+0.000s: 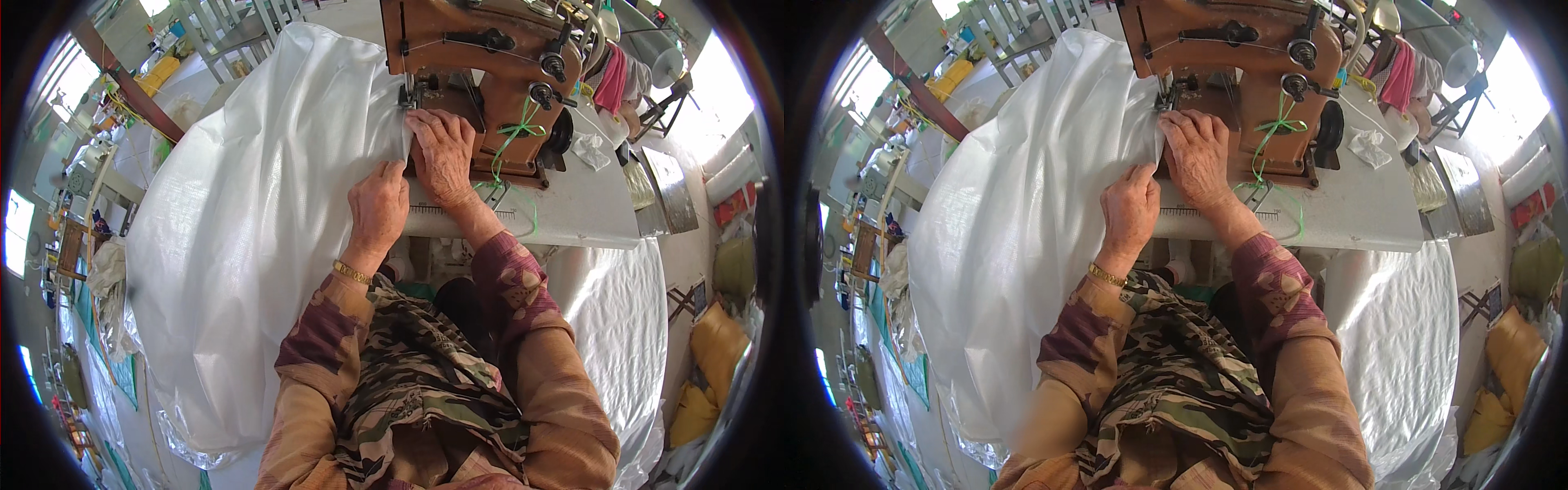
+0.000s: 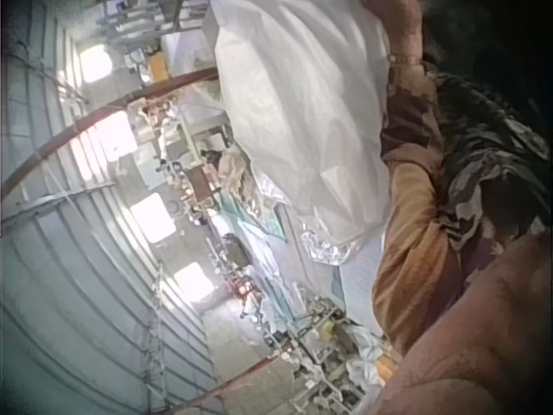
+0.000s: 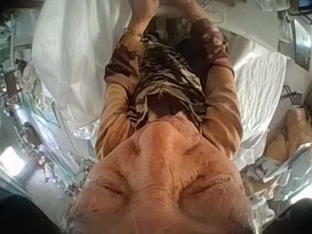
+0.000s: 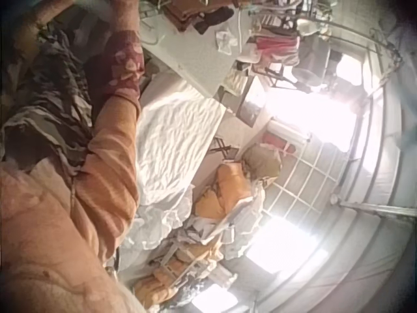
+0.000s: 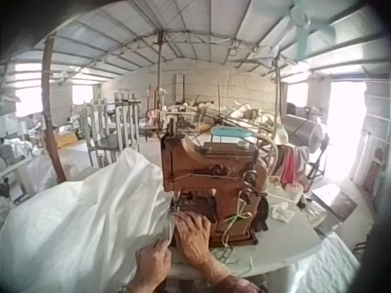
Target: The person operates an industrial sewing machine to join or hem large white plastic sheets with thread.
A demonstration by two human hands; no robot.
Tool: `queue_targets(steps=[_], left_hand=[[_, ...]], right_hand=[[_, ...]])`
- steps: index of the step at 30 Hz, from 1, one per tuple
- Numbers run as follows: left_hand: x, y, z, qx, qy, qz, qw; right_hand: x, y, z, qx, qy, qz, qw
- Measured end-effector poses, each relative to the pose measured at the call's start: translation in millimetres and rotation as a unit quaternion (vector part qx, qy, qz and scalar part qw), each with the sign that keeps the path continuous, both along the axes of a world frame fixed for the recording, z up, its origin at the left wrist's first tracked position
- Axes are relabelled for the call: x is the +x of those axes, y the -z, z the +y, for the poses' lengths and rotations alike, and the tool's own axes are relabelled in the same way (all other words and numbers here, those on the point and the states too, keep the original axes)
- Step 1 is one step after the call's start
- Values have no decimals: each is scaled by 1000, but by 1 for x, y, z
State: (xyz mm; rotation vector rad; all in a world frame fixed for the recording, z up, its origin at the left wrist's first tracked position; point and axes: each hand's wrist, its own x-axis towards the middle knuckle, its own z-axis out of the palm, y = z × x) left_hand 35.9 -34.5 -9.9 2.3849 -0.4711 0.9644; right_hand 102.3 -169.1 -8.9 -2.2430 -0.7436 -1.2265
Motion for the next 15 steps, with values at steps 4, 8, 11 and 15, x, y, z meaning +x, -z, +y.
queue_targets(steps=[4, 8, 11, 15], left_hand=[[9, -6, -2, -8, 14, -5, 1000], [22, -12, 0, -1, 15, 7, 1000], [25, -11, 1, 13, -8, 12, 1000], [30, -14, 0, 5, -11, 2, 1000]], right_hand=[[2, 1, 0, -5, 6, 0, 1000], [1, 1, 1, -10, 15, -4, 1000], [2, 1, 1, -10, 0, -8, 1000], [0, 1, -1, -16, -5, -19, 1000]])
